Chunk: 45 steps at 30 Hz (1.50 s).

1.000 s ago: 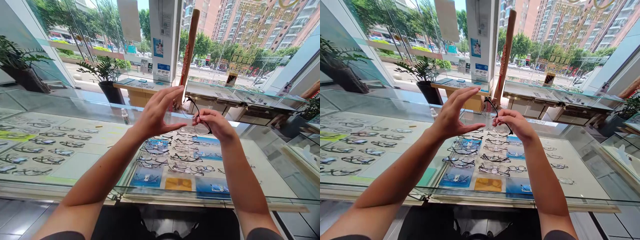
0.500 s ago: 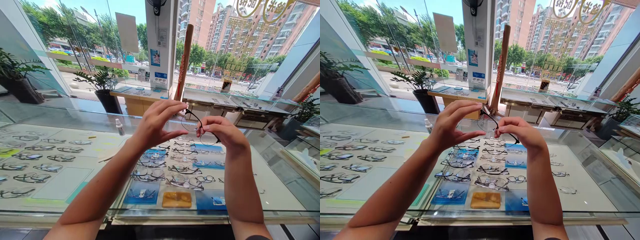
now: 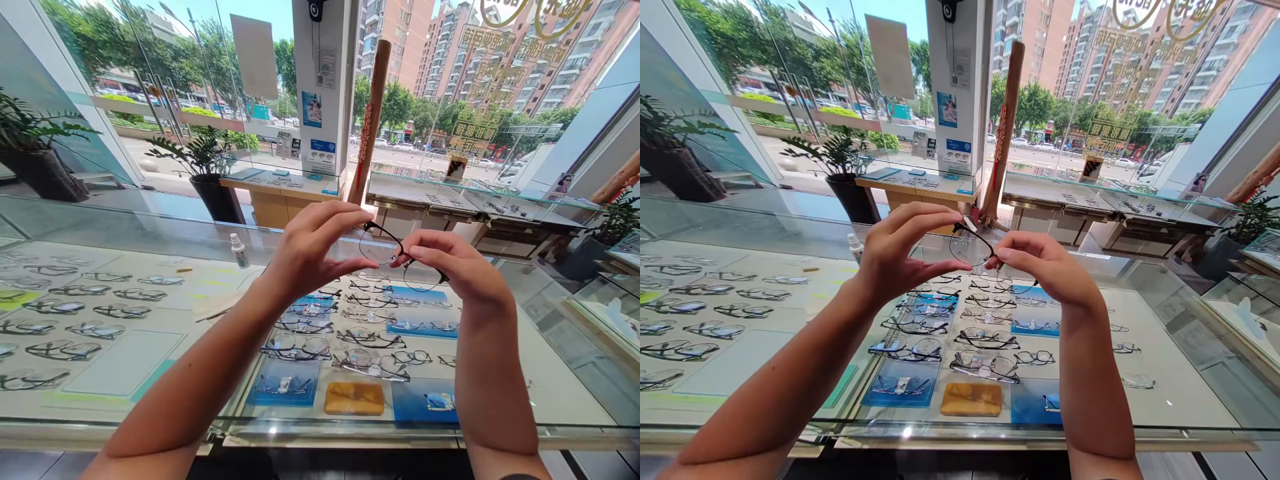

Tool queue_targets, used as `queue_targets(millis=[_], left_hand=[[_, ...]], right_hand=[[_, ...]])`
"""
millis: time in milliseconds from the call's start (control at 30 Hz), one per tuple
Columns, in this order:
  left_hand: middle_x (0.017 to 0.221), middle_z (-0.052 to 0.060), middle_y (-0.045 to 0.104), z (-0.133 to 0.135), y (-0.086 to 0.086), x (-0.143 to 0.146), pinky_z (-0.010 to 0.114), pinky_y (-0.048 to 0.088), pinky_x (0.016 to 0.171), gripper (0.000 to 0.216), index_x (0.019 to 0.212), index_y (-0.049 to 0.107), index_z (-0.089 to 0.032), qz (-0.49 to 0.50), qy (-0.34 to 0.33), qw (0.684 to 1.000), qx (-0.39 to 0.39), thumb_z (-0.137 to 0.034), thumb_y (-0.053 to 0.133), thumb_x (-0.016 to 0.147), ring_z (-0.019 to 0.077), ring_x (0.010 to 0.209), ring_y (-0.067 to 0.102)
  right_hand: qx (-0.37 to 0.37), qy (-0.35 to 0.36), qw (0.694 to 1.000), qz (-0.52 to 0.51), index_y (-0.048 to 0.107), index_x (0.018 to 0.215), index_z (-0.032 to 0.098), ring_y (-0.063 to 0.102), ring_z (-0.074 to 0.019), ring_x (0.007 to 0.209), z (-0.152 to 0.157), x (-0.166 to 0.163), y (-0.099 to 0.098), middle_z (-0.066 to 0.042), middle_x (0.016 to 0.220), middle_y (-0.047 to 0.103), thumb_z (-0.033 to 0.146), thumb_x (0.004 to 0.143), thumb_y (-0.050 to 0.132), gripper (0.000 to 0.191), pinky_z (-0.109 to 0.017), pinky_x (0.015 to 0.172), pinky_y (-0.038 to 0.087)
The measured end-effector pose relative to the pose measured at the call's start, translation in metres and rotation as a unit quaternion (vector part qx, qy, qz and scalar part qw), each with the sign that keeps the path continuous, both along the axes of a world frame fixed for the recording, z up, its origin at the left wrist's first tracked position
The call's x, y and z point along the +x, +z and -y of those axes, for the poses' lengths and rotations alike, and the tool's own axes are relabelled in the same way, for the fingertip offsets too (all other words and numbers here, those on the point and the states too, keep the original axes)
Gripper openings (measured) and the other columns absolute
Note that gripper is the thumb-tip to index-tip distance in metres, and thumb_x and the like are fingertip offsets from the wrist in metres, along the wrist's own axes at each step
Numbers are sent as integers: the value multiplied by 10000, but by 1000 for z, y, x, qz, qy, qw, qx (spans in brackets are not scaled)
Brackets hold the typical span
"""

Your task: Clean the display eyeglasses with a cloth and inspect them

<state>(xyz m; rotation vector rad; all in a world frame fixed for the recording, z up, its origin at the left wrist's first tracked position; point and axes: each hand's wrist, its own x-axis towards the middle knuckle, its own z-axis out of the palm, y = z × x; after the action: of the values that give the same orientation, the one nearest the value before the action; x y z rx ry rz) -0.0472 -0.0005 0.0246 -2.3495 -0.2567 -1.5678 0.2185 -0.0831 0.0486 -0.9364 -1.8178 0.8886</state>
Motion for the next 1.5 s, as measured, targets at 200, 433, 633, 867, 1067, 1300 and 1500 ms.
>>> queue_targets(millis=[200, 433, 633, 867, 1067, 1300, 1500], left_hand=[[1178, 67, 774, -7, 3, -5, 435, 636, 979, 626, 1323, 676, -274, 107, 45, 993, 16, -647, 874, 860, 262, 1077, 748], [1190, 66, 733, -11, 2, -14, 415, 639, 919, 644, 1312, 650, -285, 176, 101, 979, -32, -686, 864, 855, 257, 1058, 719], [1173, 67, 726, -11, 3, -12, 406, 637, 901, 620, 1288, 646, -276, 180, 98, 977, -56, -708, 827, 882, 258, 1066, 718], [1160, 67, 732, -10, 4, -9, 415, 622, 859, 593, 1287, 653, -280, 187, 93, 974, -84, -696, 820, 899, 250, 1035, 725], [1208, 73, 735, -14, -2, -5, 405, 622, 852, 577, 1322, 651, -289, 186, 84, 973, -110, -680, 803, 926, 238, 1047, 732], [1242, 96, 749, -27, -12, 0, 406, 621, 859, 606, 1393, 636, -269, 190, 94, 968, -131, -671, 770, 959, 247, 1090, 741], [1282, 109, 758, -33, -22, 5, 412, 614, 892, 564, 1421, 617, -264, 183, 93, 967, -152, -638, 719, 1012, 247, 1130, 747]], right_hand=[[230, -166, 958, -32, 740, 1216, 307, 702, -287, 1245, 4, -6, -4, -58, 1264, 767, 542, 956, 770, 351, -456, 1080, 564], [366, -293, 883, 34, 652, 1400, 318, 679, -319, 1265, -9, -22, -17, -81, 1405, 705, 552, 891, 843, 593, -524, 1110, 547], [369, -315, 874, 28, 662, 1375, 332, 687, -305, 1202, -12, -30, -20, -65, 1334, 722, 506, 925, 830, 511, -520, 1106, 545], [360, -330, 872, 20, 679, 1332, 322, 701, -302, 1156, -14, -34, -23, -68, 1287, 737, 528, 926, 831, 480, -521, 1057, 559], [336, -333, 881, 21, 690, 1330, 325, 702, -294, 1128, -19, -33, -25, -62, 1256, 736, 525, 934, 827, 464, -512, 1027, 556], [338, -353, 872, 31, 723, 1296, 290, 721, -294, 1113, -28, -33, -30, -74, 1220, 760, 571, 946, 814, 458, -496, 972, 574], [328, -363, 872, 10, 710, 1285, 292, 714, -289, 1123, -30, -36, -32, -78, 1241, 766, 560, 931, 834, 461, -504, 1027, 568]])
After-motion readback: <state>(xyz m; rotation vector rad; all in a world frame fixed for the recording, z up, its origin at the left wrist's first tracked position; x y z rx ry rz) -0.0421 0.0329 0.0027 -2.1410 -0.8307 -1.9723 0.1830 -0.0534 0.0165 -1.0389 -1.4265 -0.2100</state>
